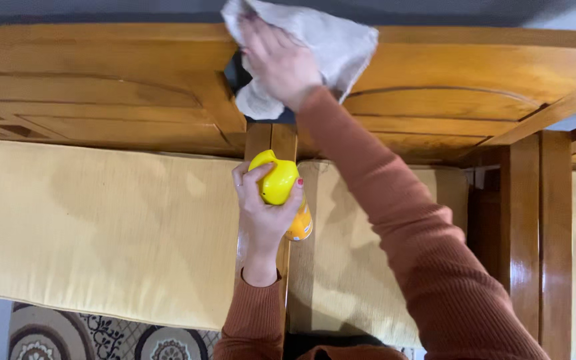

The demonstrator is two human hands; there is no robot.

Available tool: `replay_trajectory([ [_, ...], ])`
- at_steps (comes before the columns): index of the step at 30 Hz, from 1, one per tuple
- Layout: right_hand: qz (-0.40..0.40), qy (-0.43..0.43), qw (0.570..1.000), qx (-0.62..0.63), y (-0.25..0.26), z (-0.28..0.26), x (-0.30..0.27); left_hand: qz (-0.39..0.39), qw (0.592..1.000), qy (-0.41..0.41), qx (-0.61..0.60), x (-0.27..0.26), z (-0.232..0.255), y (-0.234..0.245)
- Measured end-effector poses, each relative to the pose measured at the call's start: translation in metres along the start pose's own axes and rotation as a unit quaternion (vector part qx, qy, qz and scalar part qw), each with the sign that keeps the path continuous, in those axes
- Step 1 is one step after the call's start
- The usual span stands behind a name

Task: The person cleans the surfaces of a wooden table and several wooden chairs with cushions by spraying a liquid from a can and wiping the surfaces with a cloth.

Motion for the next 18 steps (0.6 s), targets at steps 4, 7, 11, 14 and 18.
replay_trajectory([
  [4, -0.001, -0.024, 0.997, -0.076, 0.025, 0.05, -0.039, -0.007, 1.0, 0.024, -0.007, 0.001, 0.007, -0.013],
  [7, 0.004, -0.036, 0.994, -0.106, 0.058, 0.092, -0.074, 0.011, 1.0, 0.008, 0.0, 0.008, 0.012, -0.035],
  [11, 0.023, -0.017, 0.988, -0.15, 0.106, 0.155, -0.134, 0.008, 0.999, -0.047, -0.019, 0.012, 0.025, -0.066],
  [14, 0.044, -0.01, 0.985, -0.168, 0.137, 0.221, -0.187, -0.008, 0.998, -0.064, -0.017, 0.016, 0.038, -0.094],
  [18, 0.024, -0.034, 0.971, -0.237, 0.186, 0.295, -0.258, -0.022, 0.996, -0.085, -0.022, 0.019, 0.056, -0.128],
])
Point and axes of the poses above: each hand's wrist, its own x-axis towards the middle knuckle, its own y-axis out of the back of the hand, z = x × y, the point moved 5 cm from there along x, towards the middle knuckle, and after that the axes turned 15 degrees about -z, right-handed, at the moved point
